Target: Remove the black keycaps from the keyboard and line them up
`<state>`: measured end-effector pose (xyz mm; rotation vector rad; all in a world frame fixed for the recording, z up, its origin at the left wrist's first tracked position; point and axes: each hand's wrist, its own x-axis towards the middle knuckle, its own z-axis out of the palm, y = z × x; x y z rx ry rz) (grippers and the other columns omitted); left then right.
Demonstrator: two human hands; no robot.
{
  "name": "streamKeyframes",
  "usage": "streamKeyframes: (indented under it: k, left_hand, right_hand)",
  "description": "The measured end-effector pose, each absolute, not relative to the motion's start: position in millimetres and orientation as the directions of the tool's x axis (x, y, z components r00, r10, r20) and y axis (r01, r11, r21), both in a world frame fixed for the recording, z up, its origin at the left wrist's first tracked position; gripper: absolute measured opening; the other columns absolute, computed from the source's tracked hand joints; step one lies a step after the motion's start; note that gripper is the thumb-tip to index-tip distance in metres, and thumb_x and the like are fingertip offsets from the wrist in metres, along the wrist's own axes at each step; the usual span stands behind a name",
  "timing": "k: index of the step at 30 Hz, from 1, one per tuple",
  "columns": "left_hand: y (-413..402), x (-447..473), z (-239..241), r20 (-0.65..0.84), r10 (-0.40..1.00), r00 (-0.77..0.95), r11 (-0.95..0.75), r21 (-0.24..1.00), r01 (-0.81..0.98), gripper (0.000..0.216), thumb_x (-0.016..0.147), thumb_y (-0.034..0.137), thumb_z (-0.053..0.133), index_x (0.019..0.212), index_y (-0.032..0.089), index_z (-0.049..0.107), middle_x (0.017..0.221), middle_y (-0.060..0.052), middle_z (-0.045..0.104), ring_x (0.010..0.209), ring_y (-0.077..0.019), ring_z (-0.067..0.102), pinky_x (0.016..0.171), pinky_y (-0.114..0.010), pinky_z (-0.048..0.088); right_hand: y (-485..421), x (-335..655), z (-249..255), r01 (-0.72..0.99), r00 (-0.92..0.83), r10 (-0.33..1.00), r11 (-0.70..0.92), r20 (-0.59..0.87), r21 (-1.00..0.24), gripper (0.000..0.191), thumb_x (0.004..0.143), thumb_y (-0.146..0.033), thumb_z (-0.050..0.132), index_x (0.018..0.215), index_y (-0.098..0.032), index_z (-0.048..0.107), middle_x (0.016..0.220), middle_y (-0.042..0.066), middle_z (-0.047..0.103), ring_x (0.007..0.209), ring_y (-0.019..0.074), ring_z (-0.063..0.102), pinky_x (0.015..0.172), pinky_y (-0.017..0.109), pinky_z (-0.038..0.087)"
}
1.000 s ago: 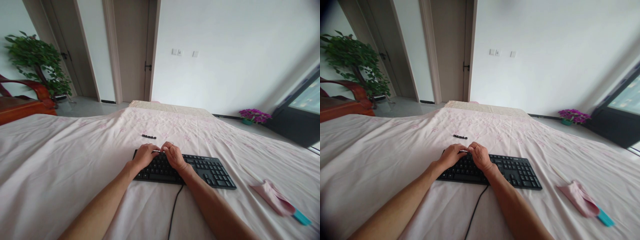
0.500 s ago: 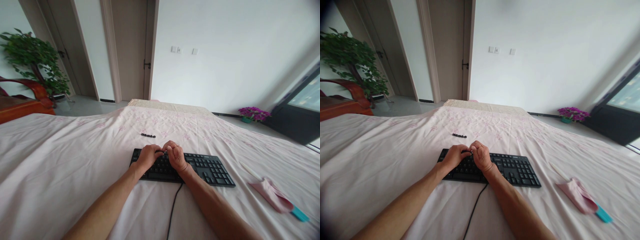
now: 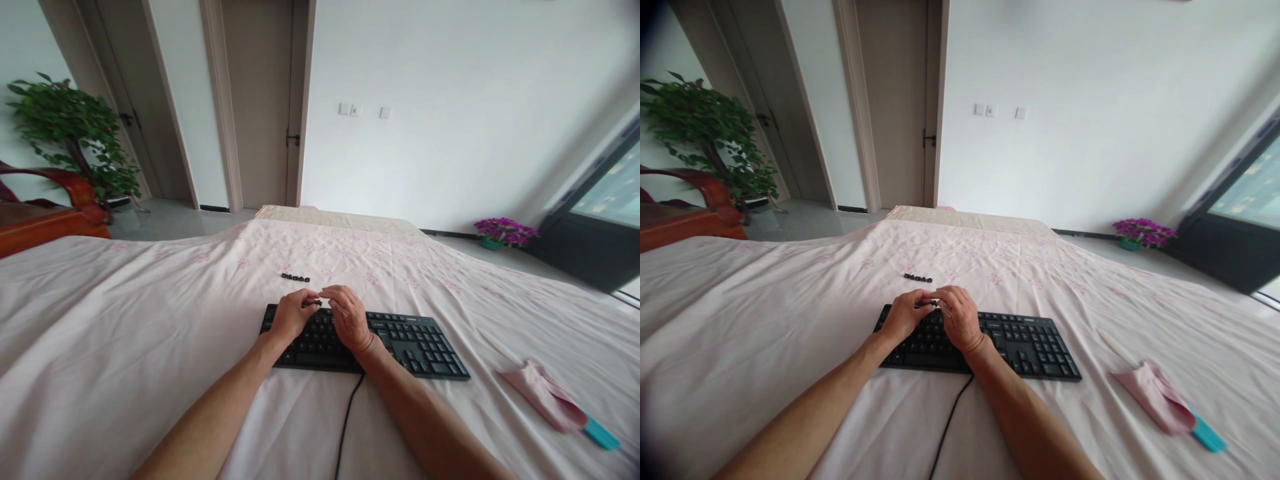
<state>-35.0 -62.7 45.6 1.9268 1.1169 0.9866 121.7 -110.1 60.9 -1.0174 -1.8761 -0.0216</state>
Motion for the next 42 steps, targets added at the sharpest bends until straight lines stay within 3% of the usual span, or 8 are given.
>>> streamKeyframes:
  k: [5,10,16,23,30,42]
  left_hand:
    - [-61,-35,43,0.255,0.916,0.31,-0.351,0.883,0.312,0.024,0.077,0.022,0.058,0.099,0.019,0.065,0.086,-0.002,0.072,0.082,-0.0163,0.067,0.078,-0.026,0.05]
    - [-59,-36,41,0.278,0.906,0.319,-0.356,0.908,0.22,0.023,0.077,0.024,0.061,0.099,0.018,0.064,0.09,-0.004,0.072,0.085,-0.0169,0.067,0.078,-0.025,0.051]
    - [-58,-37,36,0.287,0.905,0.313,-0.355,0.916,0.188,0.023,0.076,0.026,0.063,0.098,0.019,0.065,0.086,-0.003,0.072,0.082,-0.0174,0.068,0.076,-0.025,0.051]
    - [-61,-37,38,0.322,0.906,0.276,-0.405,0.849,0.34,0.033,0.077,0.015,0.057,0.11,0.021,0.06,0.092,-0.002,0.071,0.088,-0.0143,0.065,0.085,-0.025,0.047]
    - [-65,-33,37,0.344,0.837,0.425,-0.537,0.661,0.523,0.017,0.08,0.018,0.054,0.09,0.022,0.067,0.096,-0.002,0.07,0.092,-0.0176,0.063,0.084,-0.028,0.044]
    - [-66,-33,41,0.314,0.829,0.462,-0.549,0.611,0.571,0.02,0.082,0.02,0.051,0.092,0.023,0.067,0.095,-0.001,0.069,0.091,-0.0172,0.062,0.08,-0.027,0.043]
  right_hand:
    - [-107,121,61,0.767,-0.184,0.698,0.542,0.692,-0.344,0.028,0.094,-0.022,0.037,0.108,-0.023,0.062,0.084,0.007,0.061,0.081,0.0198,0.055,0.075,0.033,0.043]
    - [-103,120,59,0.89,-0.153,0.774,0.378,0.614,-0.254,0.018,0.091,-0.03,0.05,0.094,-0.025,0.067,0.085,0.005,0.065,0.082,0.0197,0.054,0.073,0.031,0.039]
    - [-104,120,59,0.913,-0.143,0.826,0.323,0.545,-0.25,0.014,0.088,-0.029,0.055,0.088,-0.026,0.068,0.085,0.001,0.068,0.081,0.0162,0.057,0.074,0.026,0.038]
    - [-87,129,64,0.93,-0.004,0.89,0.171,0.457,-0.324,0.018,0.087,-0.036,0.054,0.085,-0.027,0.069,0.084,-0.001,0.07,0.081,0.0161,0.061,0.068,0.024,0.038]
    - [-33,133,68,0.966,0.093,0.973,-0.037,0.211,-0.256,0.018,0.083,-0.038,0.056,0.088,-0.028,0.07,0.083,0.0,0.071,0.08,0.018,0.063,0.062,0.025,0.035]
    - [14,127,44,0.979,0.063,0.981,-0.025,0.183,-0.204,0.018,0.083,-0.035,0.055,0.092,-0.03,0.07,0.092,0.001,0.071,0.087,0.0189,0.062,0.07,0.026,0.039]
